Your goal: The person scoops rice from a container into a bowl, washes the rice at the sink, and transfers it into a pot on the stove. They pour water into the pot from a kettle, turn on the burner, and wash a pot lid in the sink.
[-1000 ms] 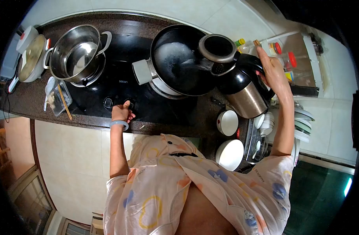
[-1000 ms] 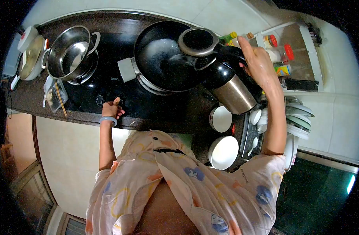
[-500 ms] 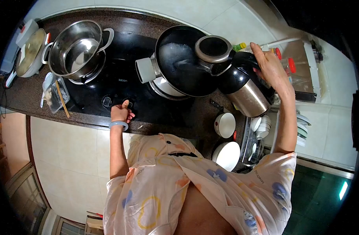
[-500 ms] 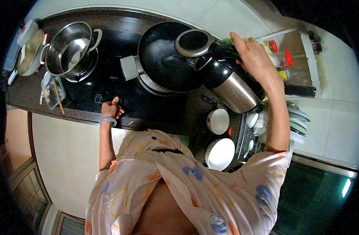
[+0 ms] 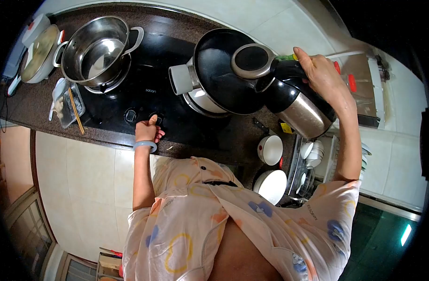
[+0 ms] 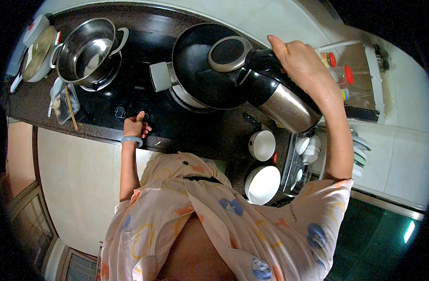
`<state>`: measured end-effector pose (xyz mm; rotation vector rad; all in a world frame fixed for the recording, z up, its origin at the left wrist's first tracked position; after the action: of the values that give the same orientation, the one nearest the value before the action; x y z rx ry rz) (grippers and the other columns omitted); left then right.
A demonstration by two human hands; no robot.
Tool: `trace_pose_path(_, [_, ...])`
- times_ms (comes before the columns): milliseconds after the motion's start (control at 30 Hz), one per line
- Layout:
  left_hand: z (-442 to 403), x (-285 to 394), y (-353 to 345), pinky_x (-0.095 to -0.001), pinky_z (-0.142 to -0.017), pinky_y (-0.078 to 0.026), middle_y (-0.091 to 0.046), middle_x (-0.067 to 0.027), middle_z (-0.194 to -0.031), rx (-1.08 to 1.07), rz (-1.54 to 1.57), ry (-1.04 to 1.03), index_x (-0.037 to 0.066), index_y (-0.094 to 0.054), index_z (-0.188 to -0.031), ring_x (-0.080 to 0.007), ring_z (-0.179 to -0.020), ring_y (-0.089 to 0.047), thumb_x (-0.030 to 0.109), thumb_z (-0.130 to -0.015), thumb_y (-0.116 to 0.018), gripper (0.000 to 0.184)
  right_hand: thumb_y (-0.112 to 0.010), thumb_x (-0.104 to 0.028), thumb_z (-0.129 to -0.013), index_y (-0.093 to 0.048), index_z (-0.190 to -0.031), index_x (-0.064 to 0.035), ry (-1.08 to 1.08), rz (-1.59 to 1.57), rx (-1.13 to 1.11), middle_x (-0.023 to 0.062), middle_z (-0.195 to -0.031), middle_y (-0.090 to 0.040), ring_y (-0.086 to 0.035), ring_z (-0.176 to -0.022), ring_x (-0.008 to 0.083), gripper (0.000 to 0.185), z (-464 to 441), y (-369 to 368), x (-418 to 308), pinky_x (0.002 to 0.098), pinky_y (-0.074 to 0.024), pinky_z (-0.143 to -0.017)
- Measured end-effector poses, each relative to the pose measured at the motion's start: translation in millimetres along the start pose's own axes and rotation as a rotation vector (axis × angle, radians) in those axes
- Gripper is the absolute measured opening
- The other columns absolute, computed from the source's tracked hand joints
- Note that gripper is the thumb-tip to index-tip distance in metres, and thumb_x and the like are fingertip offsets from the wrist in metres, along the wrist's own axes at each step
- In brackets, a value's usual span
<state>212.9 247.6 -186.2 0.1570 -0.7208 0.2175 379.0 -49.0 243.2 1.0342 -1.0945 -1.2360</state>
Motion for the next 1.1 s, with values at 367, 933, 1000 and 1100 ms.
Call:
trace_pose_path(367, [1,-1,-2,-0.0267,-0.034,-0.037,-0.063,-0.0139,-0.058,-0.027,0.048,-0.001,-0.001,-0.055,-0.069,-0.0152,-0.039,-0.052,0.043,-0.094,-0.058,0.051,-0.039,-0.04,-0.099,-0.068,-0.087,0.0032,0.236,0.223,0.003,0.0309,-0.079,-0.062,-0.06,-0.082,0.0494,0.053,0,-4,-50,0.0518,-0.0484,-0.077])
trace_pose_path(933, [-2,-2,-4,-0.026,-0.034,-0.039,-0.064,-0.0123,-0.059,-0.072,0.03,-0.003,0.002,-0.056,-0.069,-0.0134,-0.039,-0.052,0.041,-0.094,-0.058,0.047,-0.046,-0.042,-0.097,-0.072,-0.084,-0.0005,0.274,0.407,0.007,0.0239,-0.079,-0.068,-0.067,-0.077,0.042,0.051,-1,-21,-101,0.0476,-0.0547,-0.073])
trace_pose_path(1000, [-4,-3,-5,-0.0259,-0.034,-0.039,-0.064,-0.0123,-0.059,-0.096,0.044,-0.015,0.002,-0.057,-0.068,-0.0133,-0.039,-0.052,0.041,-0.095,-0.058,0.047,-0.046,-0.042,-0.097,-0.072,-0.085,-0.0006,0.238,0.392,-0.01,0.0238,-0.08,-0.068,-0.067,-0.079,0.0421,0.051,2,-22,-97,0.048,-0.0544,-0.075])
trace_pose_path(1100, [-7,-5,-6,-0.0258,-0.034,-0.039,-0.064,-0.0124,-0.059,-0.115,0.033,-0.015,0.002,-0.057,-0.067,-0.0133,-0.038,-0.052,0.041,-0.094,-0.058,0.048,-0.043,-0.044,-0.098,-0.072,-0.086,-0.001,0.192,0.388,0.048,0.0242,-0.083,-0.068,-0.067,-0.083,0.0417,0.053,5,-16,-86,0.0491,-0.0529,-0.08])
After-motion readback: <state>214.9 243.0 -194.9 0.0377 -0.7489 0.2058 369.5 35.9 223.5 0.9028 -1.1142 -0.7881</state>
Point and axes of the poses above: each hand's wrist, its own z-axis away from the middle knuckle, its own y-axis out of the back of the hand, x = y × z, the point moved 10 cm from there along -z, towards the middle knuckle
